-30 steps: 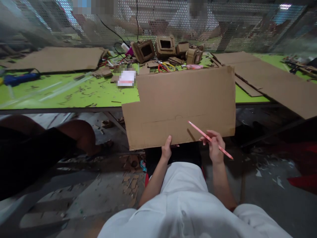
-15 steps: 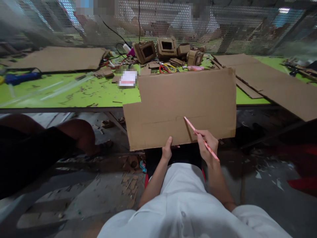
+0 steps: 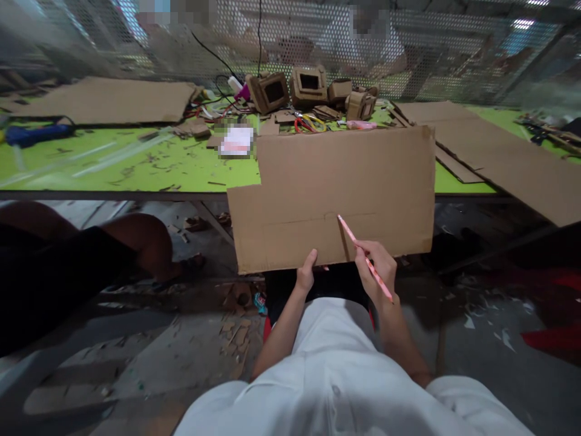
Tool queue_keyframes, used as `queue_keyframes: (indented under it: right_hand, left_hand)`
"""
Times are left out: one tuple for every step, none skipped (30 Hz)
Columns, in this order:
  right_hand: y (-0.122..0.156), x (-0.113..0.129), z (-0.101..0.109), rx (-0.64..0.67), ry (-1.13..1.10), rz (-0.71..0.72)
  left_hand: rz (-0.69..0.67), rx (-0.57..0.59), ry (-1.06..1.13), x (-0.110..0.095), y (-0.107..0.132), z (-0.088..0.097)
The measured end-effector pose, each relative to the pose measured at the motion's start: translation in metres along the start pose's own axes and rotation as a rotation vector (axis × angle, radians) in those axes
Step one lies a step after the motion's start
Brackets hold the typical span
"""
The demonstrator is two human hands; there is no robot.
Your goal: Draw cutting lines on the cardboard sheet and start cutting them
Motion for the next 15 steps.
queue_keyframes:
  right_hand:
    - [0.000,0.000,-0.001,0.004,0.004,-0.012]
    - [0.000,0.001,-0.003,0.009,0.008,-0.018]
    - [0.000,0.001,-0.004,0.009,0.010,-0.021]
    - [-0.001,0.001,-0.005,0.006,0.013,-0.026]
    - [-0.001,0.001,-0.007,0.003,0.014,-0.031]
    - [-0.001,0.000,-0.008,-0.005,0.013,-0.034]
    - [-0.002,0.000,-0.010,-0.010,0.009,-0.032]
    - [-0.003,-0.001,-0.013,-0.015,0.003,-0.025]
    - [-0.004,-0.001,-0.015,-0.023,-0.004,-0.015]
    - [-0.006,-0.001,-0.017,-0.031,-0.012,-0.007]
    - [-0.008,-0.002,-0.019,-0.038,-0.026,-0.009]
    - [-0.010,-0.005,-0.021,-0.041,-0.049,-0.025]
    - [-0.013,-0.008,-0.022,-0.044,-0.085,-0.059]
    - [-0.014,-0.013,-0.020,-0.066,-0.132,-0.103]
    - [-0.015,-0.017,-0.016,-0.102,-0.186,-0.149]
  left_hand:
    - [0.009,0.015,-0.002,0.002,-0.001,0.000]
    - [0.018,0.030,-0.004,0.003,-0.001,-0.001]
    - [0.026,0.046,-0.006,0.005,-0.002,-0.002]
    - [0.032,0.059,-0.007,0.006,-0.003,-0.003]
    - [0.035,0.070,-0.008,0.007,-0.003,-0.004]
    - [0.035,0.077,-0.007,0.008,-0.004,-0.005]
    - [0.033,0.080,-0.006,0.008,-0.004,-0.005]
    - [0.030,0.080,-0.005,0.008,-0.004,-0.006]
    - [0.026,0.079,-0.003,0.008,-0.005,-0.006]
    - [0.023,0.077,-0.002,0.008,-0.005,-0.007]
    - [0.019,0.075,-0.001,0.008,-0.004,-0.007]
    - [0.016,0.073,0.000,0.008,-0.004,-0.007]
    - [0.013,0.072,0.000,0.008,-0.004,-0.007]
    - [0.011,0.071,-0.001,0.008,-0.003,-0.006]
    - [0.009,0.070,-0.003,0.009,-0.002,-0.006]
Point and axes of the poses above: each hand's wrist, its own y-axis away from the middle knuckle, its own z-axis out of the back of the hand, x = y × z, the point moved 10 cm from there along -y, towards the middle knuckle, and after that the axes turned 1 degree about -x, right-handed, at the moved point
